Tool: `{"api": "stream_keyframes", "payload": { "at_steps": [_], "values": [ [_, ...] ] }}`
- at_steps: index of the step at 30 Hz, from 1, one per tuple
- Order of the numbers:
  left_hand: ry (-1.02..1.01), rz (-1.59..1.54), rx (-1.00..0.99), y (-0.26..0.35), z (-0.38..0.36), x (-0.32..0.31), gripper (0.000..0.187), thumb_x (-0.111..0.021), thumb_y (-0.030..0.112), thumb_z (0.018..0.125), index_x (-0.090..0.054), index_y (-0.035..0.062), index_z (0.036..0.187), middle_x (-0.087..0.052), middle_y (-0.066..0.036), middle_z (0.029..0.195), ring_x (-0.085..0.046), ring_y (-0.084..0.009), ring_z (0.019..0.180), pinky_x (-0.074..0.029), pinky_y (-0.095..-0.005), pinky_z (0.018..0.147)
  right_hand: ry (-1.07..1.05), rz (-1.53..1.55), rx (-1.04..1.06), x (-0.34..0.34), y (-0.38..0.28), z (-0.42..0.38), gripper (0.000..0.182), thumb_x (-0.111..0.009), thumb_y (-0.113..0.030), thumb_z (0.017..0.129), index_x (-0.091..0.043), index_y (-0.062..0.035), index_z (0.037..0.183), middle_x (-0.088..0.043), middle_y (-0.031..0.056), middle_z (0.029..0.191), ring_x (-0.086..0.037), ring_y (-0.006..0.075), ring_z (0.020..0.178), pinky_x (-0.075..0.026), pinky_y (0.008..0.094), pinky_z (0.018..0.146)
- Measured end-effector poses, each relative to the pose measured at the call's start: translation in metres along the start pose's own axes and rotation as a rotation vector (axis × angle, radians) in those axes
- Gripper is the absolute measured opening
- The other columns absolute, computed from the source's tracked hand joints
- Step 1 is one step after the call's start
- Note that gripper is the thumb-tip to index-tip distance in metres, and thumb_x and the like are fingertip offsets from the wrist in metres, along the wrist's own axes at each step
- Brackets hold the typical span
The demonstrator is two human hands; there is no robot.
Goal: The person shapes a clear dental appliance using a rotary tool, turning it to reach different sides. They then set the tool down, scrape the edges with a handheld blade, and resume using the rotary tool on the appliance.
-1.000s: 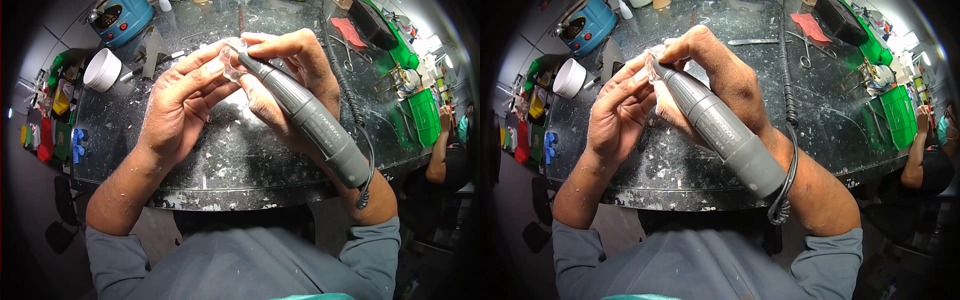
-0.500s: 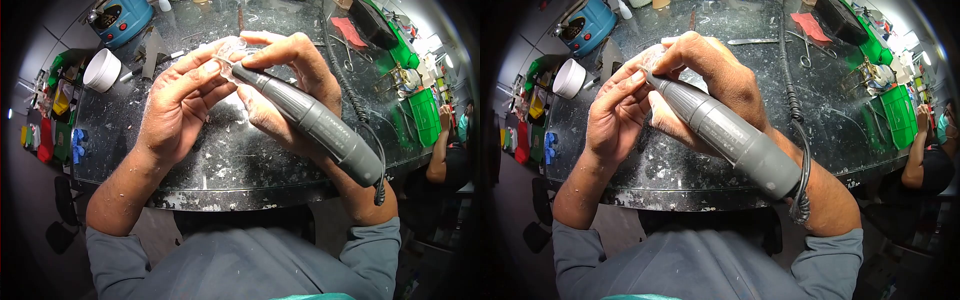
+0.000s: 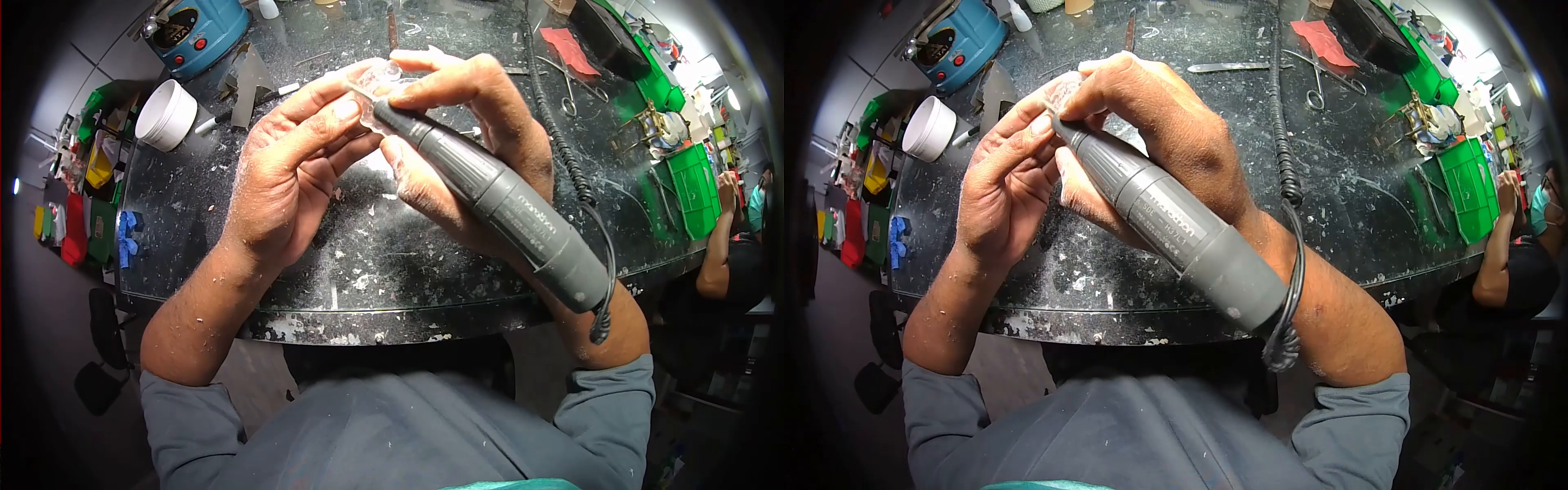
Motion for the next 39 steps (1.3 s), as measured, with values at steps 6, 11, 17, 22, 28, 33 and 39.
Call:
{"api": "stream_keyframes", "payload": {
  "at_steps": [6, 11, 17, 22, 28, 33, 39],
  "values": [
    [0.001, 0.018, -0.071, 0.000, 0.002, -0.005, 0.035, -0.057, 0.011, 0.095, -0.056, -0.0034, 0.127, -0.064, -0.013, 0.118, -0.062, -0.0191, 0.110, -0.047, -0.0333, 0.100, 0.053, 0.039, -0.036, -0.001, -0.001, -0.001, 0.040, -0.080, -0.006, 0.068, -0.058, -0.0021, 0.100, -0.059, 0.0092, 0.093, -0.063, 0.0191, 0.083, -0.053, 0.0295, 0.076],
    [0.026, 0.240, -0.205, 0.004, 0.000, -0.008, 0.034, -0.058, 0.006, 0.093, -0.057, -0.0037, 0.125, -0.065, -0.013, 0.116, -0.062, -0.0178, 0.110, -0.046, -0.0315, 0.100, 0.074, 0.118, -0.093, -0.002, 0.001, -0.002, 0.038, -0.079, -0.005, 0.068, -0.058, -0.0020, 0.100, -0.058, 0.0089, 0.092, -0.063, 0.0176, 0.084, -0.052, 0.0290, 0.078],
    [0.055, 0.442, -0.301, 0.006, -0.001, -0.008, 0.032, -0.056, 0.001, 0.093, -0.058, -0.0028, 0.125, -0.066, -0.013, 0.116, -0.062, -0.0166, 0.109, -0.045, -0.0289, 0.100, -0.066, 0.092, -0.165, 0.004, -0.007, -0.003, 0.035, -0.065, 0.003, 0.081, -0.049, 0.0023, 0.112, -0.057, 0.0144, 0.109, -0.056, 0.0286, 0.120, -0.043, 0.0407, 0.104],
    [0.082, 0.473, -0.332, 0.008, -0.001, -0.010, 0.031, -0.056, 0.000, 0.093, -0.059, -0.0017, 0.125, -0.066, -0.012, 0.117, -0.063, -0.0164, 0.108, -0.046, -0.0292, 0.099, -0.024, 0.100, -0.134, 0.000, -0.003, -0.002, 0.038, -0.073, -0.002, 0.075, -0.054, 0.0001, 0.107, -0.058, 0.0117, 0.102, -0.060, 0.0234, 0.103, -0.048, 0.0354, 0.093],
    [0.079, 0.513, -0.363, 0.008, -0.001, -0.009, 0.031, -0.056, -0.001, 0.093, -0.059, -0.0011, 0.124, -0.065, -0.012, 0.120, -0.063, -0.0162, 0.108, -0.047, -0.0292, 0.099, -0.099, 0.102, -0.155, 0.005, -0.009, -0.002, 0.034, -0.062, 0.006, 0.081, -0.048, 0.0024, 0.112, -0.056, 0.0140, 0.107, -0.056, 0.0295, 0.120, -0.045, 0.0395, 0.103],
    [0.072, 0.486, -0.339, 0.008, -0.001, -0.010, 0.032, -0.056, -0.001, 0.093, -0.058, -0.0008, 0.125, -0.064, -0.012, 0.120, -0.061, -0.0166, 0.112, -0.047, -0.0293, 0.100, -0.086, 0.100, -0.157, 0.006, -0.010, -0.002, 0.033, -0.062, 0.005, 0.081, -0.048, 0.0026, 0.111, -0.055, 0.0138, 0.106, -0.056, 0.0302, 0.120, -0.045, 0.0394, 0.103],
    [0.071, 0.406, -0.333, 0.005, 0.001, -0.007, 0.033, -0.057, 0.001, 0.093, -0.058, -0.0003, 0.126, -0.064, -0.013, 0.120, -0.061, -0.0169, 0.112, -0.045, -0.0301, 0.102, -0.110, 0.127, -0.132, 0.007, -0.009, -0.001, 0.033, -0.061, 0.006, 0.081, -0.048, 0.0029, 0.112, -0.055, 0.0135, 0.106, -0.055, 0.0308, 0.122, -0.045, 0.0405, 0.103]
  ]
}}
Point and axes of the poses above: each hand's wrist, its own z-axis towards the middle knuckle, its own x-axis out of the back of the hand, y = z × x, the point moved 2 cm from there along z, towards the middle knuckle
